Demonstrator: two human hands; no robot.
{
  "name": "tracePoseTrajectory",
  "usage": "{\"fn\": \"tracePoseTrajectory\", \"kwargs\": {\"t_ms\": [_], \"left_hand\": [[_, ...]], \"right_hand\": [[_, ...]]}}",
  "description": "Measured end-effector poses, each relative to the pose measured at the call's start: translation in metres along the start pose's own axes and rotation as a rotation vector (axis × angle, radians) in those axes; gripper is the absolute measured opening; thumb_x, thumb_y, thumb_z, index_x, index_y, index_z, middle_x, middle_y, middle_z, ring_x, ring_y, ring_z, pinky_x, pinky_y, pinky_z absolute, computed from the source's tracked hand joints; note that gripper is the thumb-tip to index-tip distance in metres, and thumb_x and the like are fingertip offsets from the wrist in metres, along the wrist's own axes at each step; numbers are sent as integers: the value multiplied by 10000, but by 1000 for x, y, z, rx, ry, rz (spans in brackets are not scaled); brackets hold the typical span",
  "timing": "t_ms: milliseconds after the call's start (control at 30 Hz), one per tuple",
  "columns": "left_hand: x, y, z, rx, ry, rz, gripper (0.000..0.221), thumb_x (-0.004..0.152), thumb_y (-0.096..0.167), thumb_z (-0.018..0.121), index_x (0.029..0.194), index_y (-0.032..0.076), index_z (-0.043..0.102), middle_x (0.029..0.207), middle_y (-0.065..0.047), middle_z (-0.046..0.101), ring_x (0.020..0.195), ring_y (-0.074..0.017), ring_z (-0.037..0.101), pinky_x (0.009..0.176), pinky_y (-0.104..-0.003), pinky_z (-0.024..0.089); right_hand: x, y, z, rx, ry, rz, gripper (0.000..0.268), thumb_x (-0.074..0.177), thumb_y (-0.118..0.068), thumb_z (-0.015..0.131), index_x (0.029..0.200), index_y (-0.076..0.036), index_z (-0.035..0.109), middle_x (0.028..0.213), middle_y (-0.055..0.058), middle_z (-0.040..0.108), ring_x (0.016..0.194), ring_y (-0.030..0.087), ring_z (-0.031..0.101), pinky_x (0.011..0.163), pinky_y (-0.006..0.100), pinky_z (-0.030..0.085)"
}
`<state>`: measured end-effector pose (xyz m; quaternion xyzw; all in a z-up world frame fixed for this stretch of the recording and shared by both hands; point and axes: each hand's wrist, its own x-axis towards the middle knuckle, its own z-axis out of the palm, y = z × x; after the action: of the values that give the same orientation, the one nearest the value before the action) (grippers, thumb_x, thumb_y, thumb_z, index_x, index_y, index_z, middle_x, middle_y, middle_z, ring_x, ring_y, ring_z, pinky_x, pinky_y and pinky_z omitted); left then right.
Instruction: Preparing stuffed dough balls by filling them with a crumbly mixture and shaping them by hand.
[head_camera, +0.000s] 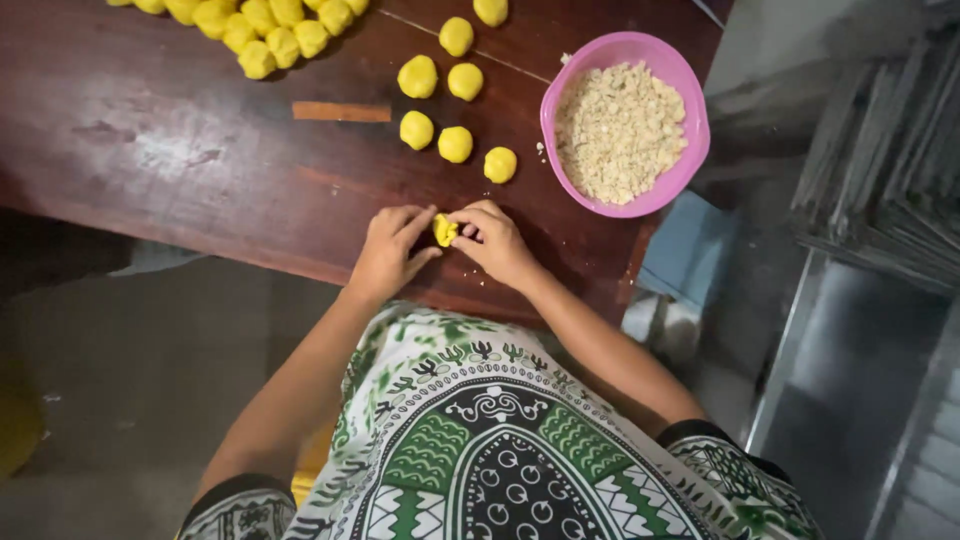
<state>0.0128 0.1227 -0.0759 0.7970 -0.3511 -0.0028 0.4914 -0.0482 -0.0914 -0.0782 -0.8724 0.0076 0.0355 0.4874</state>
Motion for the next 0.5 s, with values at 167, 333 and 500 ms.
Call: {"fn": "tracePoseTrajectory", "kwargs": {"t_ms": [167, 333, 500], "left_hand": [[-1, -22, 15, -115, -46, -3, 315, 810, 98, 838, 1102, 65, 727, 1018, -76, 669, 954, -312, 606, 859, -431, 497], [-7, -28, 19, -118, -21, -26, 189, 822, 37, 795, 999, 59, 737, 982, -85, 660, 939, -305, 613, 819, -407, 527], [7, -25, 9, -106, -78, -25, 183, 848, 26, 768, 1028, 44, 738, 966, -105, 680, 904, -316, 628, 800, -414, 538]], "right_hand": [[-6, -2, 5, 19, 47, 69, 324, 847, -32, 778, 1161, -37, 697, 994, 67, 693, 866, 160, 692, 771, 301, 571], [-9, 13, 20, -122, 108, -16, 134, 858, -29, 794, 975, -29, 728, 922, 92, 713, 844, 218, 703, 759, 331, 559], [2, 1, 0, -173, 83, -174, 150, 839, -46, 791, 962, -25, 708, 912, 103, 711, 834, 256, 705, 775, 380, 551]]}}
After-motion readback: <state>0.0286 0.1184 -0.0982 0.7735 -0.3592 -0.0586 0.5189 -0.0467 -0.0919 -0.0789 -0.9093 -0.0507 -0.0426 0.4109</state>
